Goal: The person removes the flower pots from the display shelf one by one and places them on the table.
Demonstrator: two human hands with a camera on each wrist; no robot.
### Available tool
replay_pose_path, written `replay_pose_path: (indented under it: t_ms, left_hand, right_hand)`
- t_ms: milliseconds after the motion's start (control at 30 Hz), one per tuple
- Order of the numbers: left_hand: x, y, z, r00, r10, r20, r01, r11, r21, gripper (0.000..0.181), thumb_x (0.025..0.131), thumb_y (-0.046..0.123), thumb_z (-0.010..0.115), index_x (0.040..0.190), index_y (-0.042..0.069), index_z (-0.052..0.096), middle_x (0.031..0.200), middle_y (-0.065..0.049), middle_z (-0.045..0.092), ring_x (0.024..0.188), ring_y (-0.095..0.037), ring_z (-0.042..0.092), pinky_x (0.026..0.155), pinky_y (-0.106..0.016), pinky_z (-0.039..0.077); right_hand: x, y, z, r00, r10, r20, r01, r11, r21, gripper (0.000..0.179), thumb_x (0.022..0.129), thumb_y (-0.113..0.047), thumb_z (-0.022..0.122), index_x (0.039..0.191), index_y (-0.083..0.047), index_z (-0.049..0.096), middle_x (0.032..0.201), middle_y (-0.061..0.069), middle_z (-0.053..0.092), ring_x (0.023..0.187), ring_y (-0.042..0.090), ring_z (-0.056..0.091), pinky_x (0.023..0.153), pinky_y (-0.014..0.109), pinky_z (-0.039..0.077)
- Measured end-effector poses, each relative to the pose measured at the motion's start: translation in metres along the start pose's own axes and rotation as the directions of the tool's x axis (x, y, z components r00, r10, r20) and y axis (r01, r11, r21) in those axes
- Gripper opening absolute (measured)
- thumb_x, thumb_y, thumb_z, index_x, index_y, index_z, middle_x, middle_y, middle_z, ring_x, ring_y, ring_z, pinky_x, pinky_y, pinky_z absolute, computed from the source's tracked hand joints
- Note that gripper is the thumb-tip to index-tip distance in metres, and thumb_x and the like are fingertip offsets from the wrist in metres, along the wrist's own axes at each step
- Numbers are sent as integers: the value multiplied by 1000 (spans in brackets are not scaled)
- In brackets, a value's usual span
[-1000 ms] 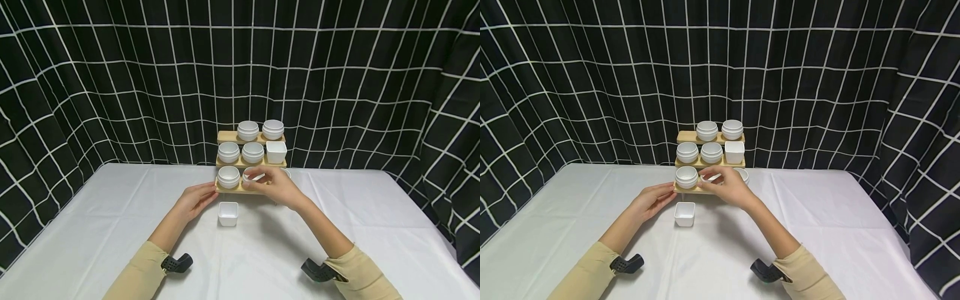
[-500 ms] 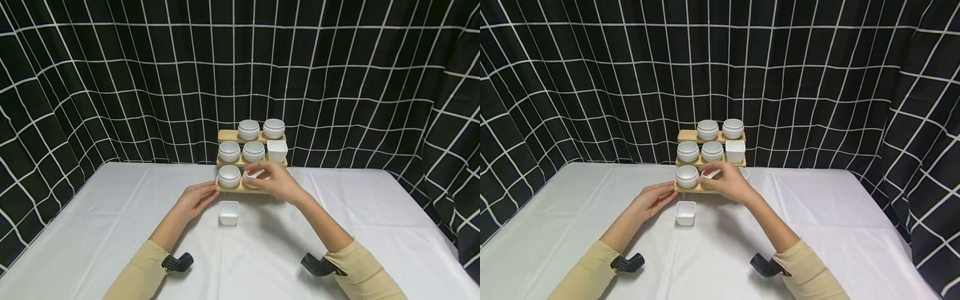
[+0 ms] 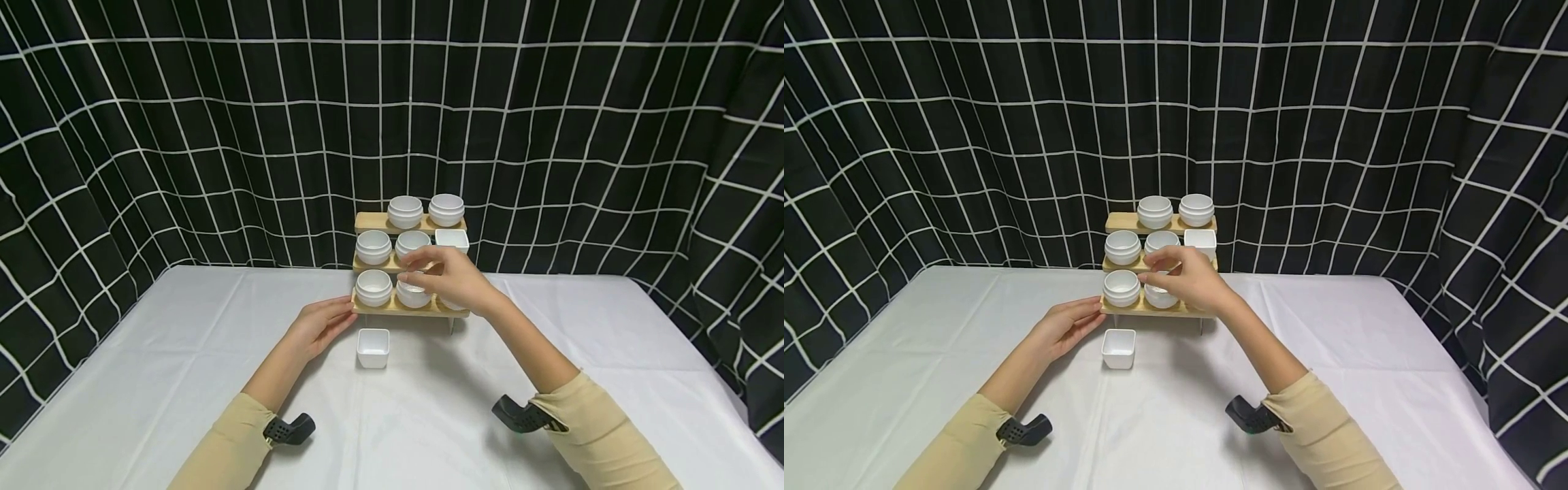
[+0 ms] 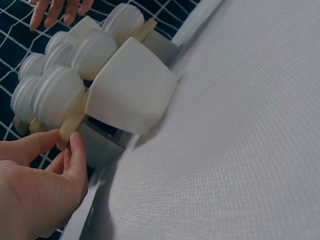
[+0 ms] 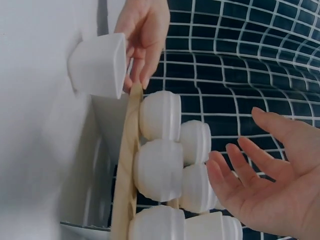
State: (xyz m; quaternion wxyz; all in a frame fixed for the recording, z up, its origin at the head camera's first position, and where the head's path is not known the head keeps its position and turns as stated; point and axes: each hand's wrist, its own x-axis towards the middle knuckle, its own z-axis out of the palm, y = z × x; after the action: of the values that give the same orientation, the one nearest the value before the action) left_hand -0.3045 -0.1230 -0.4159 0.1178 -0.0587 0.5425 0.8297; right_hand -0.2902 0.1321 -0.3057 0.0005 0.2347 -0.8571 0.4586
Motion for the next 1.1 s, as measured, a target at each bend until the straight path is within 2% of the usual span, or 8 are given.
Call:
replay_pose_path:
  t_ms: [100, 333, 500, 733, 833, 900, 1000, 1100]
  left_hand:
    - [0, 0, 0, 1000, 1, 1, -1, 1000, 3, 46, 105, -8, 53, 150, -18, 43, 126, -21, 65, 89, -7, 72, 98, -19, 62]
    - [1, -2, -1, 1000, 4, -1, -4, 1000, 0, 47, 105, -9, 54, 149, -18, 44, 137, -27, 59, 91, -8, 72, 99, -20, 62]
    - [1, -2, -1, 1000, 7, 2, -7, 1000, -1, 47, 105, -9, 54, 149, -18, 43, 132, -25, 62, 90, -8, 72, 99, -20, 62]
    - [0, -1, 0, 1000, 6, -2, -7, 1000, -2, 47, 105, -9, 54, 149, -18, 43, 128, -22, 64, 89, -8, 72, 98, -19, 62]
    - [0, -1, 0, 1000, 6, -3, -6, 1000, 0, 47, 105, -8, 54, 149, -18, 43, 127, -22, 64, 89, -8, 72, 98, -19, 62]
    - [0, -2, 0, 1000, 6, -4, -6, 1000, 1, 47, 105, -8, 54, 149, -18, 44, 126, -21, 65, 89, -8, 72, 98, -19, 63]
    - [1, -2, 0, 1000, 6, -8, -6, 1000, 2, 46, 105, -8, 55, 149, -18, 44, 125, -21, 66, 89, -8, 72, 98, -20, 63]
    - [1, -2, 0, 1000, 5, -12, -5, 1000, 3, 46, 105, -8, 55, 149, -18, 45, 127, -22, 65, 89, -8, 72, 98, -20, 62]
  right_hand:
    - [3, -4, -5, 1000, 2, 2, -2, 1000, 7, 38, 98, -14, 75, 130, 6, 69, 116, 20, 73, 96, 37, 71, 76, 29, 62]
    - [10, -11, -17, 1000, 26, 16, -26, 1000, -18, 43, 99, -18, 74, 135, 4, 67, 119, 20, 72, 89, 26, 69, 80, 32, 64]
    - [17, -13, -24, 999, 30, 15, -30, 1000, -5, 43, 99, -14, 72, 136, 7, 65, 119, 22, 69, 95, 38, 70, 87, 39, 68]
    - [26, -15, -31, 999, 40, -4, -40, 997, -60, 41, 100, -15, 72, 134, 7, 66, 121, 22, 69, 97, 38, 68, 75, 22, 60]
    - [30, -16, -33, 999, 50, -11, -51, 996, -69, 42, 100, -15, 71, 136, 7, 65, 123, 23, 69, 97, 37, 67, 73, 21, 60]
    - [32, -17, -35, 998, 62, -16, -63, 995, -77, 44, 101, -17, 71, 138, 6, 64, 127, 24, 67, 101, 37, 66, 76, 22, 62]
    - [35, -18, -37, 996, 86, -24, -88, 993, -73, 48, 102, -18, 71, 142, 5, 60, 135, 25, 64, 113, 37, 64, 89, 34, 66]
    - [39, -18, -38, 994, 110, -29, -111, 992, -55, 52, 102, -18, 70, 146, 5, 56, 142, 26, 59, 126, 38, 59, 101, 45, 64]
